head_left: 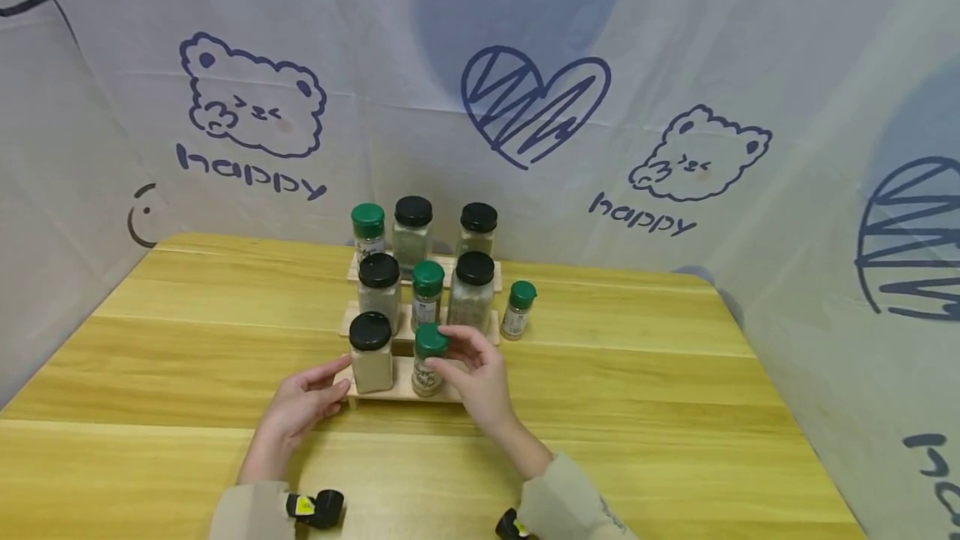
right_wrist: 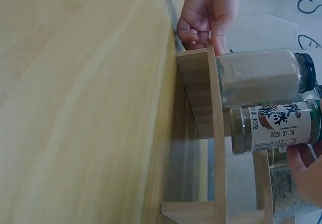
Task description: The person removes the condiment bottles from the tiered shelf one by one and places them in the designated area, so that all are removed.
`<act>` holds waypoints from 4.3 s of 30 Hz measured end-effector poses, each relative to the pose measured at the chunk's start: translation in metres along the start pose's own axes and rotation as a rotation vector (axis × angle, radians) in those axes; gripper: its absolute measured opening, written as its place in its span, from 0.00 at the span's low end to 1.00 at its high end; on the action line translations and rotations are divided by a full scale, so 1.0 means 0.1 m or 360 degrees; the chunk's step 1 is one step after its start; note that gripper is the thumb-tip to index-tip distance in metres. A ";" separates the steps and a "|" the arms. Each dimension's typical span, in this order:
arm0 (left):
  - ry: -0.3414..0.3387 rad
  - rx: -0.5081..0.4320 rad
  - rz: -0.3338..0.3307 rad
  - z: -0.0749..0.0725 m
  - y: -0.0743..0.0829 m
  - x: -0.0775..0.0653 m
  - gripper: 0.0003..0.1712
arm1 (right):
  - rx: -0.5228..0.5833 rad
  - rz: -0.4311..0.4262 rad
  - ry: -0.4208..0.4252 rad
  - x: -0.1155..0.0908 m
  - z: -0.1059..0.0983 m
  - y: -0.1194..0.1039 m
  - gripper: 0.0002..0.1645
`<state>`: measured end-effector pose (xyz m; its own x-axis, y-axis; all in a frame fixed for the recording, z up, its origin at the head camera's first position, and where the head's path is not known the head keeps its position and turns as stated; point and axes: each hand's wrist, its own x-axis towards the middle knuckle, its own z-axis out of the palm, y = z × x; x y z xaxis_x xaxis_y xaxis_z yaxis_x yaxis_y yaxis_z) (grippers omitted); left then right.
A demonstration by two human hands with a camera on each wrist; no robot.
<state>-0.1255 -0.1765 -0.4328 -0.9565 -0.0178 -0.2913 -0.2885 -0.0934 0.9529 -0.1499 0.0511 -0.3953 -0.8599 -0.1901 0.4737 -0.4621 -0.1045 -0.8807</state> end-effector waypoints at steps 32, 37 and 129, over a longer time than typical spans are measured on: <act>0.0034 0.0074 -0.0010 0.01 0.01 -0.03 0.28 | -0.0090 0.0018 0.0137 -0.11 -0.54 -0.09 0.20; 0.0029 0.0052 -0.0005 0.02 0.01 -0.02 0.28 | -0.0124 0.0037 0.0180 -0.13 -0.64 -0.09 0.20; 0.0025 0.0019 0.0024 0.03 0.01 -0.02 0.27 | -0.0515 0.0200 0.0532 0.42 -1.35 0.50 0.20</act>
<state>-0.1238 -0.1731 -0.4313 -0.9599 -0.0347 -0.2783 -0.2749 -0.0811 0.9581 -0.2381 0.1701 -0.4197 -0.9114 0.1478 0.3840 -0.3486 0.2186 -0.9114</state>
